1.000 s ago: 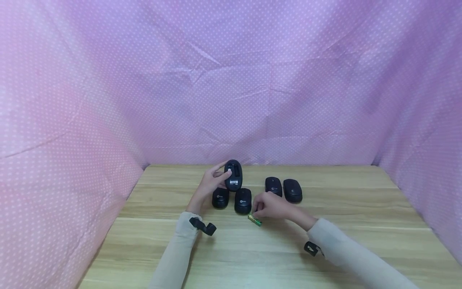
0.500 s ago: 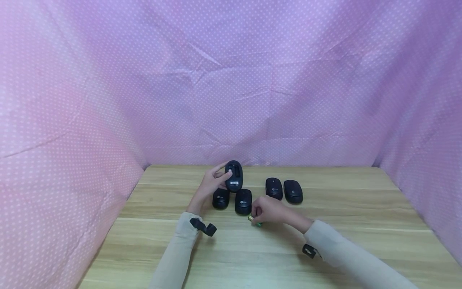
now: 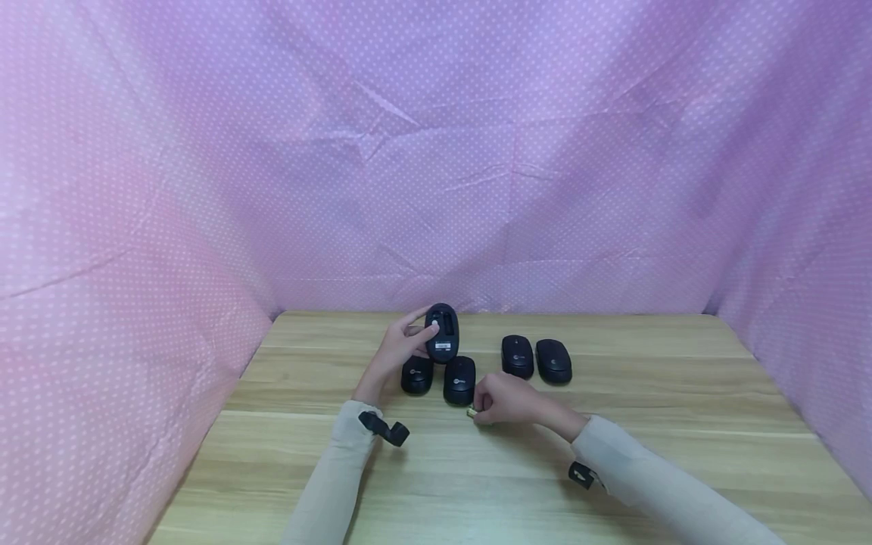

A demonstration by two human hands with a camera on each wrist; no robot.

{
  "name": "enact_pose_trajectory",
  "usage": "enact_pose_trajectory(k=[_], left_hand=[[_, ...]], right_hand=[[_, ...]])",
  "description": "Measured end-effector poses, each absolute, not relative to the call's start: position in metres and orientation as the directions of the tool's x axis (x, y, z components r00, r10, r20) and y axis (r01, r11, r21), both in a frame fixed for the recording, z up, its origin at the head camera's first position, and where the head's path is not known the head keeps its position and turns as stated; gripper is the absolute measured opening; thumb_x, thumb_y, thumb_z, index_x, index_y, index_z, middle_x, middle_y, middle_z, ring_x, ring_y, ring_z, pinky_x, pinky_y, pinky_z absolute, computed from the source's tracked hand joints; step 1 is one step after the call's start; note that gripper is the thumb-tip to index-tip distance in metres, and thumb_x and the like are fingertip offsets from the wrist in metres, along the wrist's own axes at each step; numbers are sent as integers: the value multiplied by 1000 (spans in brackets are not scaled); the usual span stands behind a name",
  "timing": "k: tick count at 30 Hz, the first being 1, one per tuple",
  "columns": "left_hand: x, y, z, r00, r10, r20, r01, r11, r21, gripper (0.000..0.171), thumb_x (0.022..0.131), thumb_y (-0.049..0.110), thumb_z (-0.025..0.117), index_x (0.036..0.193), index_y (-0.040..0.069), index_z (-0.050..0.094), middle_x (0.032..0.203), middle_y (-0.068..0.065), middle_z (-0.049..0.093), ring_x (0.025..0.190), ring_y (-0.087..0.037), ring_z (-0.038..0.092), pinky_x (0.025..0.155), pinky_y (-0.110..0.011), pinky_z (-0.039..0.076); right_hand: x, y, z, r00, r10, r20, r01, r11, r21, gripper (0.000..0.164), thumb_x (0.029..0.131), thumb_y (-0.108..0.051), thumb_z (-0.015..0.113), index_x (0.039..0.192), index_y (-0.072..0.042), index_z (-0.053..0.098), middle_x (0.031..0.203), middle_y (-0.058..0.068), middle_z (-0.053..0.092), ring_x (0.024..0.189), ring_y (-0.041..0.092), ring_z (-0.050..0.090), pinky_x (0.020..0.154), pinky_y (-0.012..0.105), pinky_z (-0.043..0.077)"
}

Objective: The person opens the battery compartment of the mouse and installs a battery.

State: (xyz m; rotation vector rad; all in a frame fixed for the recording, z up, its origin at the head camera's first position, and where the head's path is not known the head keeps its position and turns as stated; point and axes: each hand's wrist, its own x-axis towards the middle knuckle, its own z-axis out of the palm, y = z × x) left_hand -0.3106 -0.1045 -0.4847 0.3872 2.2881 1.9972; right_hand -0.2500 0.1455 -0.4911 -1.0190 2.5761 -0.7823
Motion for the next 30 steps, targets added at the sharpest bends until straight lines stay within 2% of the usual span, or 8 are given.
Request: enact_pose_trajectory(k=[10, 16, 21, 26, 30], left_hand=[[-310, -104, -486, -964, 242, 109, 141, 119, 983, 56, 99, 25, 68, 151, 15, 51, 118, -26, 72, 74, -15, 73, 75, -36, 64], [-310, -103, -487, -966, 237, 101, 134, 127, 983, 55, 98, 25, 69, 150, 16, 52, 118, -25, 72, 74, -15, 72, 74, -37, 64], [-309, -103, -488, -968, 234, 96, 127, 125, 984, 55, 98, 26, 69, 149, 16, 53, 118, -25, 73, 73, -15, 72, 74, -36, 64], [-309, -102, -490, -967, 234, 99, 131, 128, 983, 56, 98, 28, 70, 149, 17, 53, 118, -25, 72, 74, -17, 73, 75, -36, 64], [-308, -101, -490, -966, 237, 105, 141, 136, 981, 56, 98, 29, 70, 150, 17, 52, 119, -26, 72, 76, -18, 73, 75, -38, 64]], right_hand=[[-255, 150, -491, -686, -726, -33, -566, 562, -603, 10, 79, -4, 74, 77, -12, 69, 69, -10, 62, 62, -2, 53, 58, 17, 49], [-258, 151, -486, -654, -756, -33, -560, 513, -650, 9, 82, -4, 73, 80, -11, 68, 74, -8, 66, 67, -1, 58, 62, 19, 55], [-259, 150, -479, -649, -758, -58, -532, 507, -679, 7, 82, -3, 71, 83, -9, 69, 77, -8, 66, 69, 1, 60, 64, 19, 55], [-263, 150, -470, -644, -765, -3, -549, 465, -695, 8, 87, -3, 70, 94, -7, 71, 80, -5, 69, 72, 3, 62, 66, 21, 55], [-269, 150, -463, -643, -764, 55, -584, 442, -681, 19, 92, -7, 69, 110, -1, 72, 81, -2, 73, 76, 4, 64, 72, 22, 57]])
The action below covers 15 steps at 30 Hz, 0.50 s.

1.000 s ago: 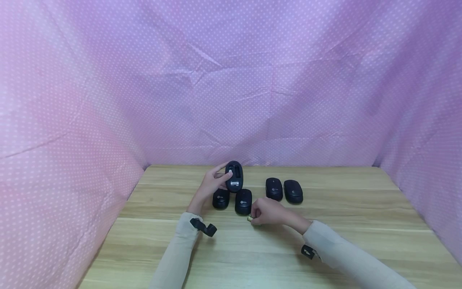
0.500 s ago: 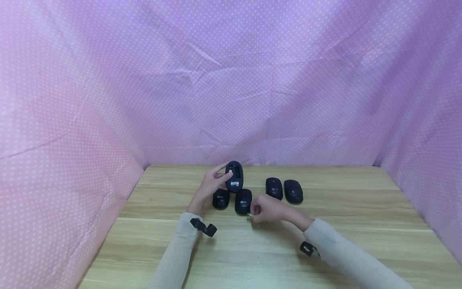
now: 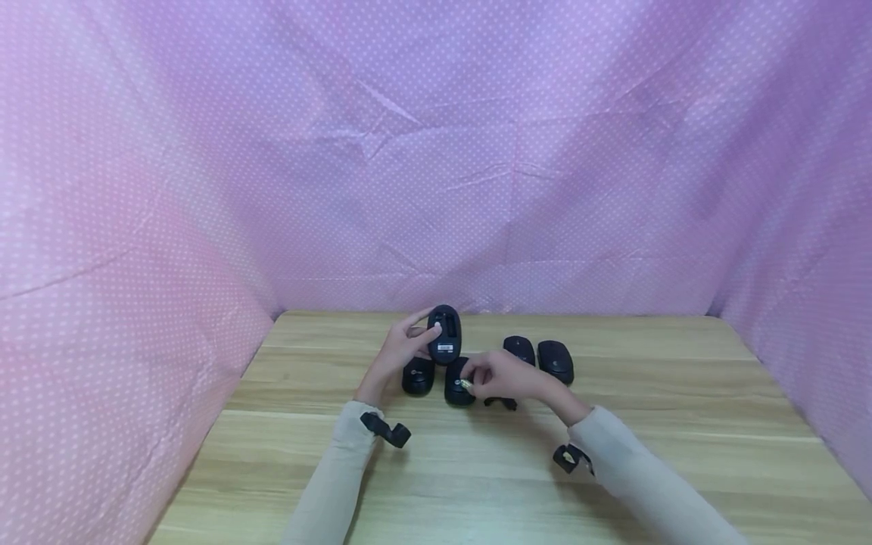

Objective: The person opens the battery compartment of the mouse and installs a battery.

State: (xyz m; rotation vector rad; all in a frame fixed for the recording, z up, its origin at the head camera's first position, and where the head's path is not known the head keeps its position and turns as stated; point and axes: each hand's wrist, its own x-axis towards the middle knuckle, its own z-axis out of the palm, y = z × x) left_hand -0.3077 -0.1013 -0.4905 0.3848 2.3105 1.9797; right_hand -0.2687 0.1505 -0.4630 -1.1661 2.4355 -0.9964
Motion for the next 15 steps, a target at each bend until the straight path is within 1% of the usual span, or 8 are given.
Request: enact_pose_trajectory(k=[2, 6, 9, 12, 15], left_hand=[[-308, -101, -491, -965, 240, 105, 141, 137, 980, 56, 98, 29, 70, 150, 16, 52, 119, -26, 72, 76, -18, 73, 75, -37, 64], [-308, -100, -490, -964, 245, 102, 136, 128, 982, 56, 98, 26, 69, 150, 15, 51, 117, -26, 72, 74, -17, 73, 73, -37, 64], [-309, -99, -491, -963, 248, 100, 133, 121, 984, 56, 98, 25, 69, 150, 15, 51, 117, -27, 72, 73, -18, 74, 73, -37, 64], [-309, -98, -491, -963, 252, 100, 135, 126, 983, 56, 99, 25, 68, 151, 14, 51, 118, -27, 72, 73, -19, 74, 73, -38, 64], [-308, -98, -491, -963, 250, 100, 138, 140, 981, 56, 99, 26, 68, 151, 14, 50, 118, -26, 72, 73, -19, 74, 73, -38, 64]], right_hand=[[-272, 150, -460, -652, -755, 69, -583, 442, -682, 24, 94, -9, 68, 117, -1, 71, 84, 2, 75, 79, 6, 66, 74, 23, 58], [-278, 150, -454, -686, -723, 79, -550, 443, -708, 28, 97, -9, 65, 125, -6, 68, 94, 9, 76, 84, 13, 68, 76, 24, 58], [-282, 150, -449, -701, -706, 103, -531, 420, -736, 28, 99, -8, 64, 127, -5, 67, 95, 11, 75, 85, 16, 70, 75, 24, 57], [-288, 151, -446, -710, -689, 143, -519, 375, -768, 28, 99, -6, 64, 126, 0, 65, 93, 17, 74, 83, 17, 69, 74, 25, 56], [-292, 151, -442, -750, -641, 164, -477, 352, -806, 28, 99, -6, 64, 126, 2, 63, 95, 21, 73, 81, 20, 69, 73, 26, 57]])
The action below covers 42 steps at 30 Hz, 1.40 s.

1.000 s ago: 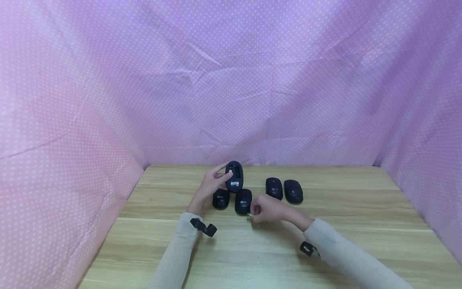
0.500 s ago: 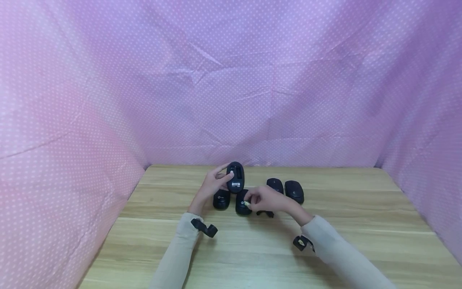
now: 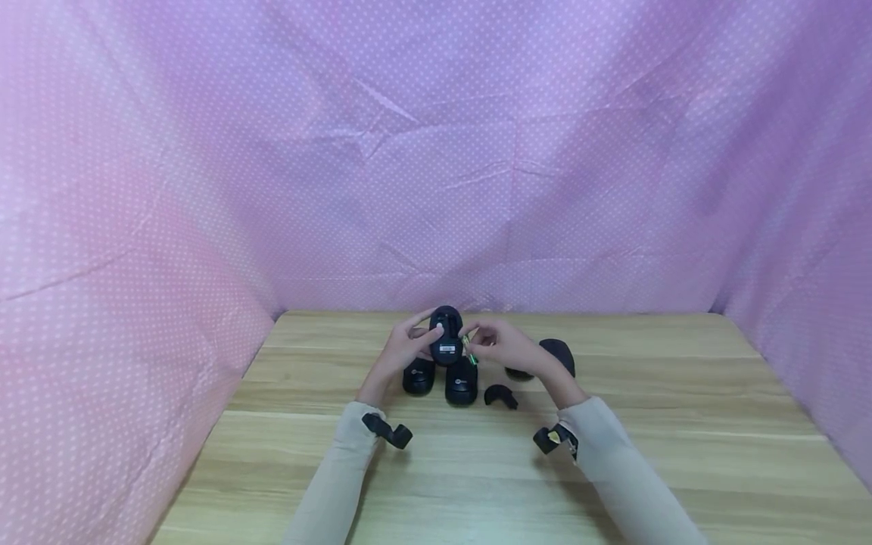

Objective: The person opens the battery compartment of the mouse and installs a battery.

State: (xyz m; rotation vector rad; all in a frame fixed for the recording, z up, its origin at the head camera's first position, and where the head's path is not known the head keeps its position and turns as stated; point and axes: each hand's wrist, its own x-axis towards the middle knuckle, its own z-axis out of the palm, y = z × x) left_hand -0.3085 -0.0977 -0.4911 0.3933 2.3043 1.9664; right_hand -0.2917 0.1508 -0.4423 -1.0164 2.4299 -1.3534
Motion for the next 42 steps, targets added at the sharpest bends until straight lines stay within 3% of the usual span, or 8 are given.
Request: enact_pose_trajectory(k=[6, 10, 19, 27, 38, 42], left_hand=[[-308, -97, -491, -964, 249, 94, 135, 150, 979, 56, 99, 27, 68, 151, 16, 51, 118, -26, 72, 74, -20, 74, 73, -38, 64], [-307, -97, -490, -962, 255, 97, 139, 152, 979, 56, 99, 28, 68, 151, 15, 50, 118, -26, 72, 76, -21, 75, 74, -39, 65], [-290, -95, -461, -957, 280, 73, 119, 151, 981, 54, 101, 18, 65, 151, 8, 49, 119, -31, 70, 76, -20, 74, 77, -40, 64], [-304, -94, -481, -963, 267, 46, 95, 174, 980, 56, 101, 23, 65, 153, 15, 47, 123, -26, 70, 79, -20, 74, 78, -39, 64], [-307, -94, -487, -960, 267, 85, 135, 177, 975, 55, 100, 31, 66, 151, 19, 50, 119, -23, 73, 78, -21, 75, 77, -38, 64], [-307, -94, -487, -958, 271, 94, 144, 172, 975, 54, 100, 32, 66, 151, 20, 51, 119, -22, 73, 77, -20, 74, 77, -38, 64]], right_hand=[[-297, 149, -436, -848, -506, 156, -365, 344, -865, 33, 99, -11, 66, 127, 3, 56, 99, 18, 72, 83, 19, 68, 78, 35, 58], [-300, 145, -435, -871, -458, 176, -338, 301, -892, 36, 98, -11, 67, 126, 7, 54, 102, 20, 72, 85, 19, 69, 79, 36, 60], [-303, 137, -439, -889, -377, 259, -363, 239, -901, 31, 95, -10, 73, 115, 8, 59, 105, 22, 69, 87, 13, 68, 77, 24, 59], [-302, 131, -447, -906, -287, 312, -379, 220, -899, 26, 92, -10, 77, 110, 3, 64, 105, 21, 71, 87, 10, 67, 76, 20, 58], [-299, 125, -453, -886, -236, 398, -456, 295, -840, 22, 90, -2, 76, 110, 5, 68, 110, 22, 70, 91, 13, 66, 81, 21, 57], [-298, 121, -456, -878, -222, 424, -477, 325, -817, 21, 88, 3, 75, 108, 6, 70, 107, 24, 70, 90, 21, 68, 80, 25, 58]])
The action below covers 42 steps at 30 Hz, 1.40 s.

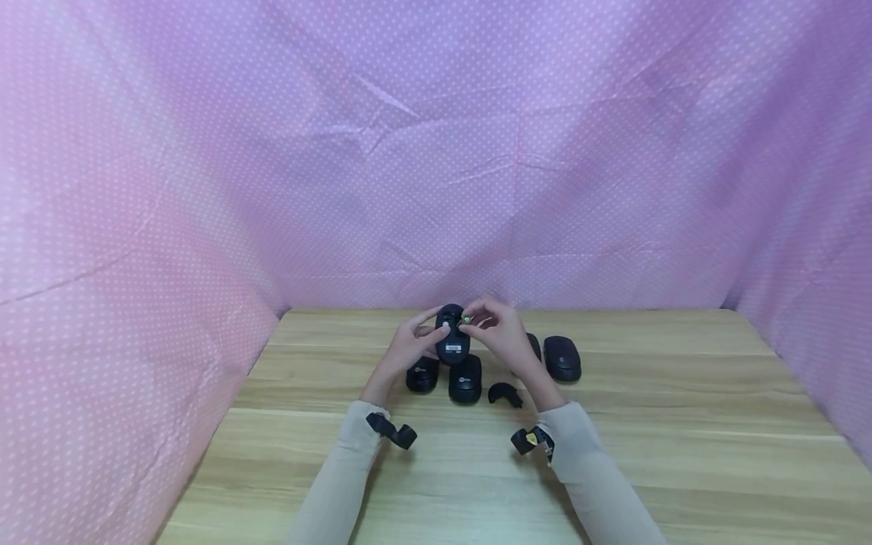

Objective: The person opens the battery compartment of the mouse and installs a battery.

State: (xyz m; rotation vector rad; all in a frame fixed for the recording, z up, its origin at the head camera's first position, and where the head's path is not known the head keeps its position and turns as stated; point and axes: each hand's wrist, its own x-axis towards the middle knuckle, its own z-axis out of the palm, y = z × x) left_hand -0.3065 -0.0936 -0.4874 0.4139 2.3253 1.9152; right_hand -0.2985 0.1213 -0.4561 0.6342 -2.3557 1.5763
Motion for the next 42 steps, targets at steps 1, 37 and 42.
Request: enact_pose_trajectory(k=[1, 37, 42], left_hand=[[-306, -93, -488, -957, 274, 96, 147, 172, 974, 54, 100, 32, 66, 151, 21, 51, 119, -22, 73, 77, -19, 74, 78, -38, 64], [-305, -87, -486, -949, 295, 108, 161, 162, 974, 52, 100, 30, 67, 149, 23, 53, 118, -24, 73, 78, -20, 75, 77, -37, 64], [-304, -88, -485, -949, 294, 113, 165, 157, 974, 53, 100, 30, 67, 150, 23, 52, 117, -22, 73, 78, -20, 75, 77, -37, 64]], right_hand=[[-298, 121, -457, -875, -219, 432, -483, 329, -812, 21, 88, 3, 76, 108, 5, 70, 107, 23, 71, 90, 23, 68, 80, 25, 58], [-299, 122, -462, -887, -192, 419, -460, 424, -780, 20, 92, -9, 75, 112, -5, 76, 109, 15, 67, 94, 28, 67, 78, 27, 58], [-302, 124, -463, -906, -185, 380, -423, 382, -822, 26, 95, -16, 74, 118, -5, 73, 111, 16, 68, 98, 27, 67, 82, 24, 56]])
